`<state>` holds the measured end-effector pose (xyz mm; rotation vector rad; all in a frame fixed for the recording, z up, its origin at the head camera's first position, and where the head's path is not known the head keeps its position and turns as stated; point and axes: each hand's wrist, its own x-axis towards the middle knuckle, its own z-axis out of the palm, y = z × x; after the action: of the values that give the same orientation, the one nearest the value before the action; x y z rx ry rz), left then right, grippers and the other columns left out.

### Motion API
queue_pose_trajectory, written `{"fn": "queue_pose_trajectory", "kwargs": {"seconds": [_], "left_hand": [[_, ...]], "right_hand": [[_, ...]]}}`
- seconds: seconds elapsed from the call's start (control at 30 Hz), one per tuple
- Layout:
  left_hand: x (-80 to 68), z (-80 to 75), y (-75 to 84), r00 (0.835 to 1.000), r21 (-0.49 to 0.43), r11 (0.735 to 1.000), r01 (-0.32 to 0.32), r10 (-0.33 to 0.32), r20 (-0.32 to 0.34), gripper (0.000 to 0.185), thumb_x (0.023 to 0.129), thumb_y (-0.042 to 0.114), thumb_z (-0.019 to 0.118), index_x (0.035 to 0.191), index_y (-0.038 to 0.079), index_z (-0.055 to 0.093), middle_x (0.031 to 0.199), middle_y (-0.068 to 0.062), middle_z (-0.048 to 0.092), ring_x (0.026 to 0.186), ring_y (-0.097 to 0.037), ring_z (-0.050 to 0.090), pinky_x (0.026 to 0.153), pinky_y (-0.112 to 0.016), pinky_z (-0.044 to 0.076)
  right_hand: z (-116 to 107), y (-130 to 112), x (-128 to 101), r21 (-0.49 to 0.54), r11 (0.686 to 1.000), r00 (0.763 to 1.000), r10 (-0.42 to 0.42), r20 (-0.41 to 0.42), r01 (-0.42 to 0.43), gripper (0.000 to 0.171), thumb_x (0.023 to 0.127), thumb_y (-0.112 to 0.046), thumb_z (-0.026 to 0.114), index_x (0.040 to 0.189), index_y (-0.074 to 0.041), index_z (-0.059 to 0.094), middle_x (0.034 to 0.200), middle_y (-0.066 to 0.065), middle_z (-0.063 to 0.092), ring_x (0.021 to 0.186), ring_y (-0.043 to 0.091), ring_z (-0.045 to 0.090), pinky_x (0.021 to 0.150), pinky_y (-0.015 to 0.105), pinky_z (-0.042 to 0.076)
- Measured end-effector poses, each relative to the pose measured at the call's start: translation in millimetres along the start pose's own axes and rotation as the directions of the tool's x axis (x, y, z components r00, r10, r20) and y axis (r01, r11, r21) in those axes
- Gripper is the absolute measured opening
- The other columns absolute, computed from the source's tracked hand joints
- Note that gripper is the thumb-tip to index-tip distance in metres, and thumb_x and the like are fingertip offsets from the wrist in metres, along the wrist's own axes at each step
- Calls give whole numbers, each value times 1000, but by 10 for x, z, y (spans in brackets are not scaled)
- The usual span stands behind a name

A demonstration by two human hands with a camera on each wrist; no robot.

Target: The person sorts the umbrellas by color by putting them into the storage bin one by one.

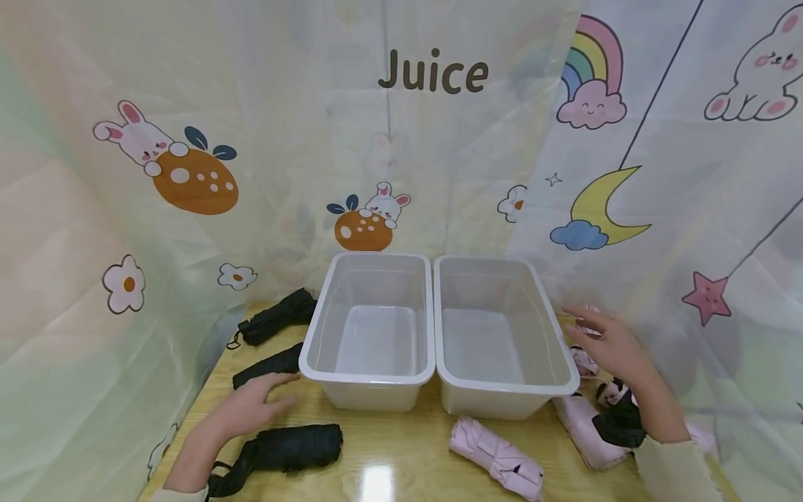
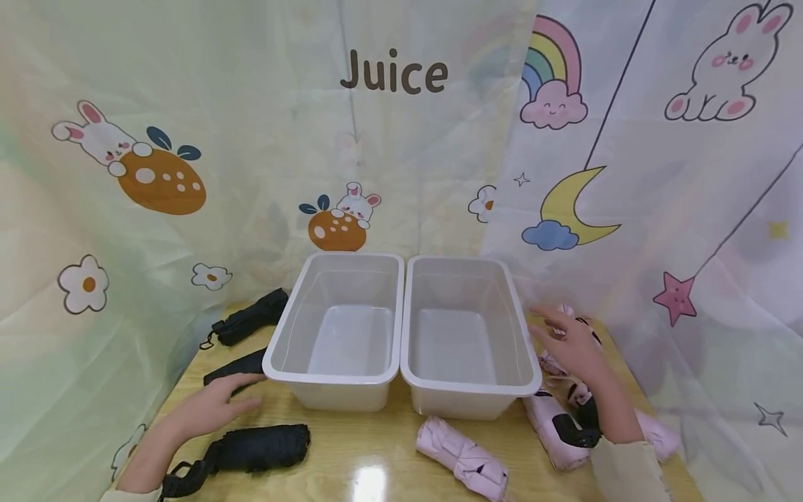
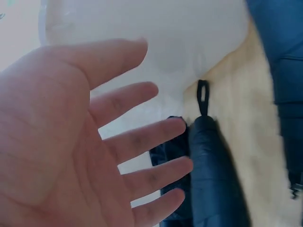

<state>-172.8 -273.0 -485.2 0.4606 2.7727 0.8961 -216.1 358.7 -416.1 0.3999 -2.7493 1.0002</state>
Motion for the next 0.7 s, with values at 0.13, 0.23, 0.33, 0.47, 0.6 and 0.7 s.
{"fn": "queue_pose_trajectory", "kwargs": {"seconds": [0.13, 0.23, 0.33, 0.47, 0.6, 0.7], "left_hand": [[-113, 86, -10, 994, -40, 999, -9, 14, 110, 64, 88, 43, 70, 137, 5, 54, 137, -13, 53, 125, -39, 48, 94, -59, 41], [-185, 157, -25, 981, -59, 998, 4, 8, 192, 75, 83, 42, 76, 142, 5, 48, 141, -16, 48, 127, -41, 44, 96, -61, 38], [-234, 229, -50, 966, -63, 998, 5, 12, 257, 89, 75, 42, 82, 147, 7, 42, 143, -17, 44, 129, -42, 42, 96, -62, 36], [-246, 349, -83, 962, 23, 999, -35, 27, 273, 92, 70, 44, 85, 146, 12, 44, 140, -13, 49, 125, -40, 46, 94, -61, 39], [-257, 462, -88, 966, 149, 985, -86, 46, 256, 84, 71, 51, 82, 142, 18, 51, 131, -10, 55, 117, -37, 53, 90, -59, 42], [-291, 487, -76, 967, 182, 980, -84, 36, 252, 78, 73, 52, 79, 140, 22, 53, 129, -8, 57, 114, -36, 54, 88, -60, 43]], "right_hand": [[99, 33, 5, 58, 997, 998, 54, 18, -55, 52, 99, -32, 58, 143, -7, 49, 131, 26, 53, 111, 50, 55, 79, 62, 49], [157, 49, -6, 154, 984, 995, 86, 57, -94, 55, 100, -33, 56, 147, -7, 43, 132, 26, 53, 111, 48, 55, 81, 59, 50], [193, 58, -18, 212, 971, 992, 93, 84, -109, 56, 100, -31, 55, 148, -7, 40, 134, 26, 51, 110, 46, 56, 78, 51, 53], [228, 87, -1, 262, 960, 994, 76, 82, -95, 55, 101, -28, 55, 148, -4, 40, 138, 28, 46, 110, 49, 56, 72, 43, 56], [263, 99, 22, 302, 945, 990, 96, 99, -122, 56, 100, -29, 56, 148, -6, 39, 143, 27, 41, 112, 51, 53, 70, 44, 56], [298, 99, 24, 315, 939, 988, 111, 109, -141, 57, 100, -31, 56, 149, -7, 39, 145, 26, 38, 113, 51, 53, 69, 43, 56]]}}
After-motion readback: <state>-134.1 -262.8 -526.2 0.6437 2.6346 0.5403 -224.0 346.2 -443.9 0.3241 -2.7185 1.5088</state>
